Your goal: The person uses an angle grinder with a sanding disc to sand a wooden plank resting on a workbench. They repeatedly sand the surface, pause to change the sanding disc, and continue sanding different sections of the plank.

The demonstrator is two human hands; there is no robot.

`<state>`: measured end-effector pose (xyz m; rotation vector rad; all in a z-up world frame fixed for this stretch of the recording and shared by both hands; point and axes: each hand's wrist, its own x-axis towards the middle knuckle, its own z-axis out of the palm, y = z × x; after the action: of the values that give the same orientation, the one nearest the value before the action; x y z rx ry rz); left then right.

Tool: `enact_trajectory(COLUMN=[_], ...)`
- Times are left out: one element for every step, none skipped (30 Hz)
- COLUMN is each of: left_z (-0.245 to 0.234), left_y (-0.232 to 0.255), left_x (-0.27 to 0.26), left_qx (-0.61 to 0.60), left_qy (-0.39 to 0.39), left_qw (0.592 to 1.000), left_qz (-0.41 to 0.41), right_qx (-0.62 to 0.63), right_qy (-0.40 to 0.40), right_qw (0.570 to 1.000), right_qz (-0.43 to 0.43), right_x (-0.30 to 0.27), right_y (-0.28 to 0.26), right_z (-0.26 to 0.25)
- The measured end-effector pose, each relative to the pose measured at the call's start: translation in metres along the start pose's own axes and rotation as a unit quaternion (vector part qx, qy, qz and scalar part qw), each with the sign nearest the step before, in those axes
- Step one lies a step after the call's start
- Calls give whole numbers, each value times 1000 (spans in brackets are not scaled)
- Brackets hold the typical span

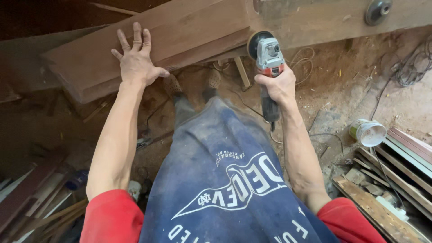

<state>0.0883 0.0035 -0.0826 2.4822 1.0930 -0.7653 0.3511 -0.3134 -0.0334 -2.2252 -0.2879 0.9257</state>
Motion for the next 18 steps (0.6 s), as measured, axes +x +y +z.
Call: enact_trajectory(left_z=[3, 4, 5, 6, 6, 7, 8, 8, 7, 7, 8, 7, 7, 9, 12, 15, 15, 15], left_y=[0, 1, 1, -1, -2, -3, -3, 0, 4, 11, 20, 33, 48, 63, 80, 101, 120, 139], left_x=[-1, 2, 3, 1, -2, -3, -5, -5, -6, -9, -14, -20, -27, -38, -50, -63, -74, -85], left_qx=[1, 1, -3, -5, -7, -11, -16, -19, -32, -45, -57, -87, -117, -189, -260, -326, -390, -458], left_qy=[1, 2, 6, 13, 20, 23, 26, 30, 53, 75, 97, 130, 162, 122, 79, 67, 52, -37], left_qw=[1000, 1000, 1000, 1000, 1000, 1000, 1000, 999, 998, 995, 992, 984, 972, 964, 948, 918, 882, 857], left_qz=[2, 3, 5, 7, 9, 9, 9, 13, 24, 39, 54, 88, 122, 144, 166, 214, 260, 235], right_qx=[28, 55, 82, 131, 179, 228, 304, 379, 451, 490, 527, 565, 566, 568, 570, 562, 554, 545], right_qy=[-9, -19, -28, -46, -64, -81, -112, -139, -166, -153, -139, -126, -112, -98, -83, -76, -67, -59], right_qw=[1000, 998, 996, 990, 982, 970, 946, 914, 876, 858, 838, 816, 817, 817, 817, 823, 829, 834], right_qz=[0, -2, -4, 3, 9, 16, 20, 22, 23, 19, 14, 5, -3, -8, -13, -29, -45, -60], right_x=[-3, -5, -9, -11, -15, -20, -25, -31, -35, -39, -43, -44, -44, -48, -51, -55, -59, -65], right_y=[4, 8, 10, 12, 13, 16, 20, 24, 27, 31, 33, 33, 32, 32, 32, 30, 27, 23], right_z=[1, 2, 3, 3, 1, -1, -6, -12, -15, -16, -16, -13, -10, -3, 3, 7, 14, 22])
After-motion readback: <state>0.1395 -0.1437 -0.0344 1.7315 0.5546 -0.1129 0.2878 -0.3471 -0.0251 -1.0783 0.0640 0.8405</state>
